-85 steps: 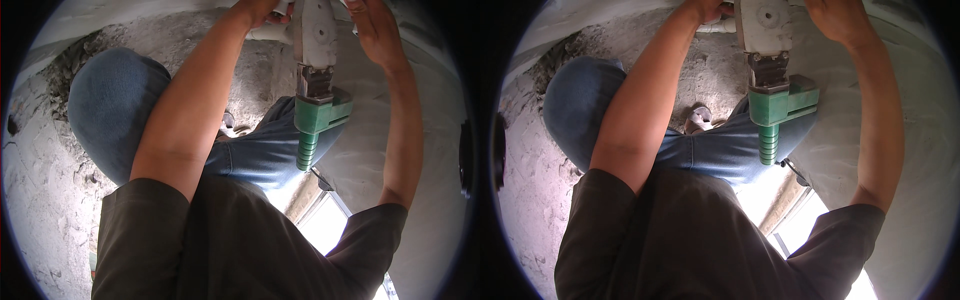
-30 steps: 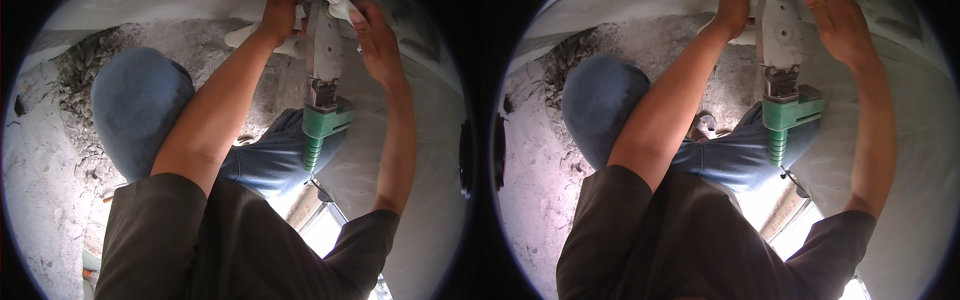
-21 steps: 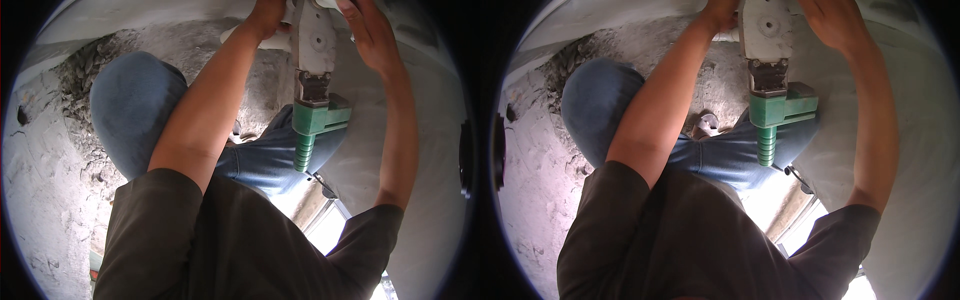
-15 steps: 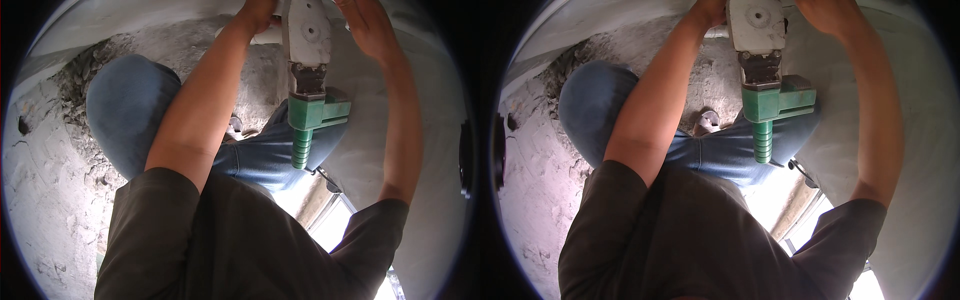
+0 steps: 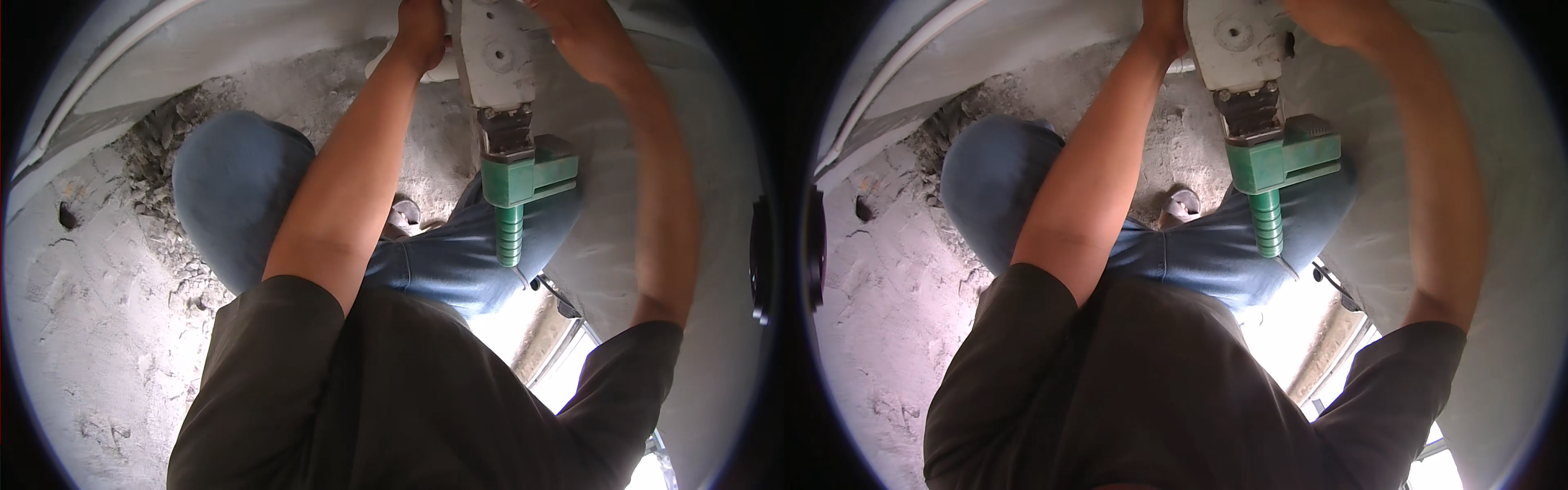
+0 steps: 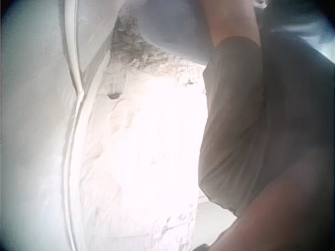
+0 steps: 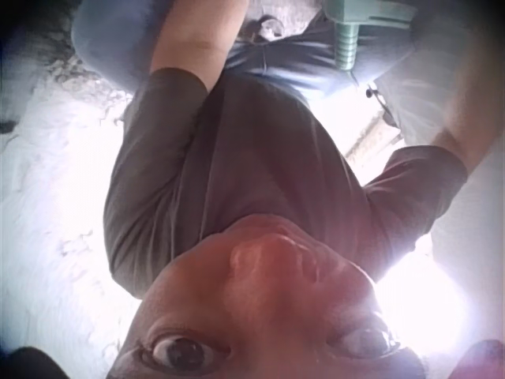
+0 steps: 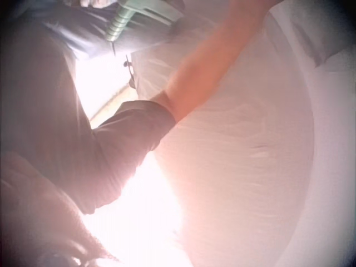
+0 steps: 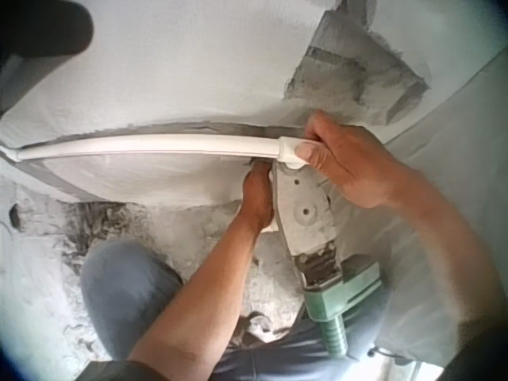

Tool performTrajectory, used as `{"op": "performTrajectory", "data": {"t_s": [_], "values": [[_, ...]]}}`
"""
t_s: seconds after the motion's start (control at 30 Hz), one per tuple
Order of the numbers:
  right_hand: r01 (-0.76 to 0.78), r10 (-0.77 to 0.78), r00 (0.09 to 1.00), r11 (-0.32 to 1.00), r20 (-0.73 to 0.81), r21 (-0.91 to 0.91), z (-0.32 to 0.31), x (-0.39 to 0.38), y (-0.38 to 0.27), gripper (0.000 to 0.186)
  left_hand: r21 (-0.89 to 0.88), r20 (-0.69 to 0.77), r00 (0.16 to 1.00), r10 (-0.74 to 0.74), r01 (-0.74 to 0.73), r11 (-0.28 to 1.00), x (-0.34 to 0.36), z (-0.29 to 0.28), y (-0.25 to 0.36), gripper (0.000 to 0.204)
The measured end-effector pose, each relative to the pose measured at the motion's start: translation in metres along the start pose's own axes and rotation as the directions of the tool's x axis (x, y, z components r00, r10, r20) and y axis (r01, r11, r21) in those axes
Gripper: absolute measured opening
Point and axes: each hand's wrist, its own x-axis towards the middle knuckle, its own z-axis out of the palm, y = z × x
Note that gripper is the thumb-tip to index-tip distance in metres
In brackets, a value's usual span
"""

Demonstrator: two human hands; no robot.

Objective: Connecting plastic water pipes using a heat fusion welding tool and elbow fittings.

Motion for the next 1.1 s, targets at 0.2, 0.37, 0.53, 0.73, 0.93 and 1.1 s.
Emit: {"op": "performTrajectory", "data": {"t_s": [0.2, 0.37, 0.53, 0.73, 0.93, 1.1], "values": [[0.195, -0.532, 0.764, 0.730, -0.366, -0.655, -0.016, -0.045, 0.080, 0.035, 0.172, 0.178, 0.978, 0.109, -0.140, 0.975, 0.003, 0.023, -0.008, 0.051], [-0.181, 0.456, 0.598, 0.878, -0.659, 0.443, 0.073, -0.178, -0.037, 0.026, -0.303, -0.062, 0.992, -0.110, 0.086, 0.949, -0.004, 0.017, -0.002, 0.035], [-0.493, 0.504, 0.766, 0.859, -0.399, 0.139, 0.114, -0.235, -0.085, 0.034, 0.421, 0.040, 0.961, 0.272, -0.264, 0.868, 0.007, -0.005, -0.018, 0.031], [-0.556, 0.523, 0.799, 0.831, -0.297, -0.031, 0.136, -0.206, -0.080, 0.032, 0.565, 0.060, 0.914, 0.401, -0.362, 0.741, -0.001, 0.002, -0.009, 0.035], [-0.547, 0.693, 0.715, 0.640, -0.097, 0.540, 0.128, -0.213, -0.071, 0.024, 0.701, 0.081, 0.816, 0.573, -0.455, 0.549, -0.013, 0.003, -0.009, 0.036], [-0.487, 0.626, 0.748, 0.744, -0.221, 0.458, 0.127, -0.213, -0.072, 0.023, 0.713, 0.017, 0.835, 0.549, -0.395, 0.579, -0.011, 0.009, -0.015, 0.037]]}}
